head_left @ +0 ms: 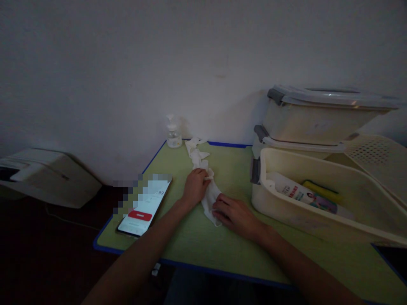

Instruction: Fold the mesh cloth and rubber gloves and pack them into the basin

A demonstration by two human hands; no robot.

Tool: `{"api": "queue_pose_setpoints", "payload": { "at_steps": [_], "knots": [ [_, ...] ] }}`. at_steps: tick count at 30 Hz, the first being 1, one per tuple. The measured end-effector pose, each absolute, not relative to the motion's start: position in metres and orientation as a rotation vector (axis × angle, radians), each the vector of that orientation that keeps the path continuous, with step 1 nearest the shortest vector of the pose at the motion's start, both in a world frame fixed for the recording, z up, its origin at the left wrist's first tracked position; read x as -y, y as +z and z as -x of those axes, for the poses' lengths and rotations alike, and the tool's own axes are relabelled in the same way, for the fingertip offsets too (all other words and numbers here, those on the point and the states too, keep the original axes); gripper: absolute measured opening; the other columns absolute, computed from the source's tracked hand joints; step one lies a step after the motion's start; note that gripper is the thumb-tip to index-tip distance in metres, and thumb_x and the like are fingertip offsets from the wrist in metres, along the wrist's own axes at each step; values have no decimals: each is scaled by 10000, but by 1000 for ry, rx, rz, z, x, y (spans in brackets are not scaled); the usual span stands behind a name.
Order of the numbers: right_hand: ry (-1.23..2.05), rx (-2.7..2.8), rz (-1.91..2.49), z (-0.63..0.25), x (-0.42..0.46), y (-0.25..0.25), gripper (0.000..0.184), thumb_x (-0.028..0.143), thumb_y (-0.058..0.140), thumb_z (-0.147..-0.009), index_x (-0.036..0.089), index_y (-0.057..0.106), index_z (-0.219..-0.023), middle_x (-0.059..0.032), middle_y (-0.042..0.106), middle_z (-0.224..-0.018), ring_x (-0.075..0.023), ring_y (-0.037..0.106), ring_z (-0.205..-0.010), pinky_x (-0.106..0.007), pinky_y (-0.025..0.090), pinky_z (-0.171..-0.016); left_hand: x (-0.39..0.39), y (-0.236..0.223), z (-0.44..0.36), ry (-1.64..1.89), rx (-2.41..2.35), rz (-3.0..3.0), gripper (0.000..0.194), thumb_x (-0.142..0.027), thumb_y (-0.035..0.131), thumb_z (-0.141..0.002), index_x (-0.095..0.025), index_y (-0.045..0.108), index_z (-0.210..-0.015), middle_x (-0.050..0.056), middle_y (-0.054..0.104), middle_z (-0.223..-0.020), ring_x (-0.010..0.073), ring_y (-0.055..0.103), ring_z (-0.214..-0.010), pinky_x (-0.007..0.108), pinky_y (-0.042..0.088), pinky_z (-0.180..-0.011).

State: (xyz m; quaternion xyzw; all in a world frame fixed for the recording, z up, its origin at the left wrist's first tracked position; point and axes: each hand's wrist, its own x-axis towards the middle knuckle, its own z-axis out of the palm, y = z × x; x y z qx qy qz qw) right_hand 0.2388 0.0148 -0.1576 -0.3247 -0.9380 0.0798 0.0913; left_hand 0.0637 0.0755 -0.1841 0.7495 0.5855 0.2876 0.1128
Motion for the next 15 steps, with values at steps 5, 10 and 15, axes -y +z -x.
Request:
{"api": "queue_pose_setpoints", "payload": {
  "at_steps": [5,10,15],
  "knots": [
    [216,2889,889,-243,-12,-151,288,417,543,-860,141,591,-929,-65,591,-876,-184,562,-790,-298,432,-686,-73,-181,-68,1008,-1675,-1972,66,-208,532,-810,-166,547,-761,41,608,-769,179,549,-750,301,416,-718],
    [245,2813,753,-250,-15,-153,451,498,677,-715,118,598,-945,-79,582,-864,-214,550,-831,-327,461,-736,-72,-176,-69,1194,-1577,-1702,234,-268,512,-803,-194,401,-612,-63,365,-525,109,385,-523,233,284,-512],
    [238,2469,902,-254,-16,-162,298,40,504,-781,156,554,-1051,-76,536,-940,-176,534,-848,-311,479,-733,-74,-178,-62,1327,-1560,-1531,89,-256,492,-804,-179,481,-846,-39,471,-676,118,456,-611,227,368,-573]
  ]
}}
